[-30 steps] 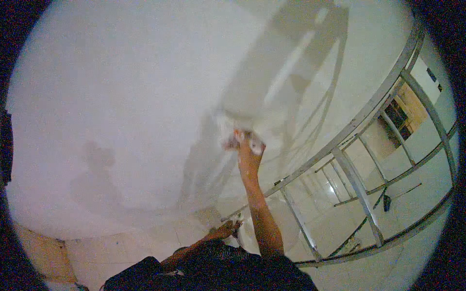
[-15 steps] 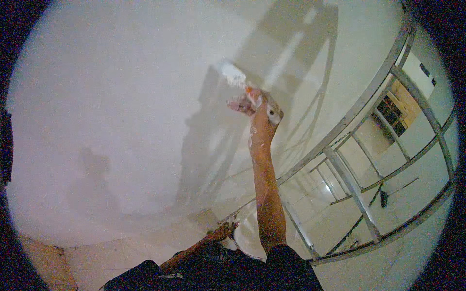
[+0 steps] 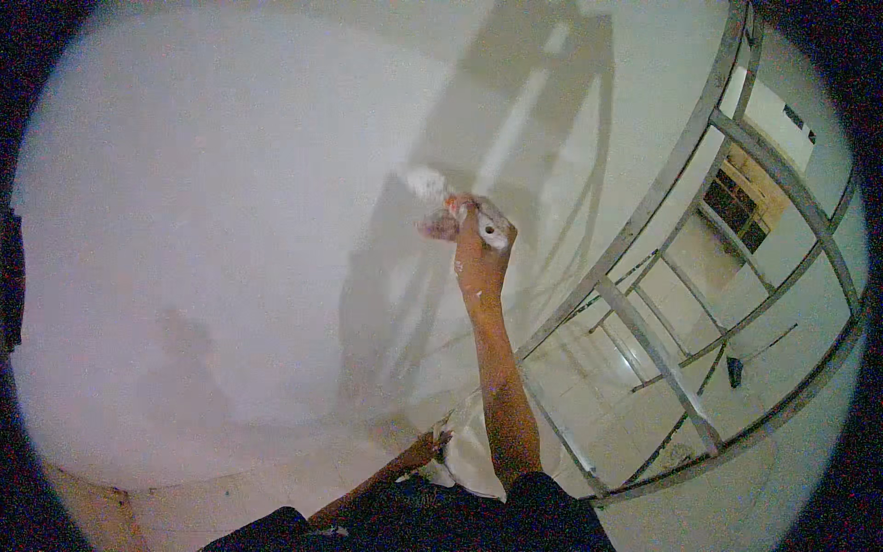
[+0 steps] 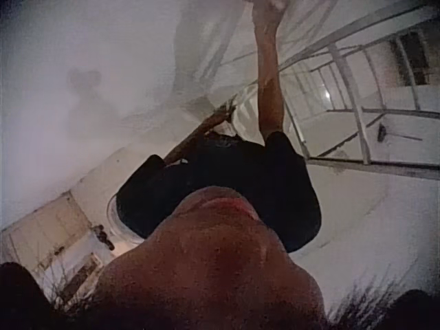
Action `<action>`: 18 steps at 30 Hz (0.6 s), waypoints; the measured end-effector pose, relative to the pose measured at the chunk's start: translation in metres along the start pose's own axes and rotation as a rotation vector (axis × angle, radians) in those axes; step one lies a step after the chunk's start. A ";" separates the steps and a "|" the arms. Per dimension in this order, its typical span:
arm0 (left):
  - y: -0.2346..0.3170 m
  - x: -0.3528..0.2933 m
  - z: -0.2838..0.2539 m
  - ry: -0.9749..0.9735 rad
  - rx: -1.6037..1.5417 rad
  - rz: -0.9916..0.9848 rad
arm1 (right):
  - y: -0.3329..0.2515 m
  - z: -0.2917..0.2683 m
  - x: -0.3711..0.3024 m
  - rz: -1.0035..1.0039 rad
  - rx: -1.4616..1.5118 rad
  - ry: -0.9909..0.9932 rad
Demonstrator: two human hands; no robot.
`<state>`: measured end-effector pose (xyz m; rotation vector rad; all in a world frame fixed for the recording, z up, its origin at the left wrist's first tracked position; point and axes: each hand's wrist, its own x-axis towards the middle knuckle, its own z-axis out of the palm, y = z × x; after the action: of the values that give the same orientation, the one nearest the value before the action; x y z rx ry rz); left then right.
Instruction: The person paints a white ceiling with a paint brush, using paint from a paint bucket.
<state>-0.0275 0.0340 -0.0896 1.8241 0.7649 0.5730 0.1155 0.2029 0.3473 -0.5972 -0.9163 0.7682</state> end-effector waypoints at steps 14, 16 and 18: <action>0.002 -0.002 0.007 0.025 -0.336 -0.753 | 0.049 -0.204 -0.211 0.560 -0.387 0.139; -0.040 -0.023 0.013 0.127 -0.064 -0.369 | 0.020 -0.217 -0.239 0.591 -0.384 0.184; -0.019 -0.014 0.003 -0.001 0.342 -0.253 | 0.005 -0.249 -0.261 0.643 -0.437 0.328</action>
<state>-0.0396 0.0272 -0.1088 1.9935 1.1278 0.2884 0.2280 -0.0345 0.1002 -1.4023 -0.5800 1.0038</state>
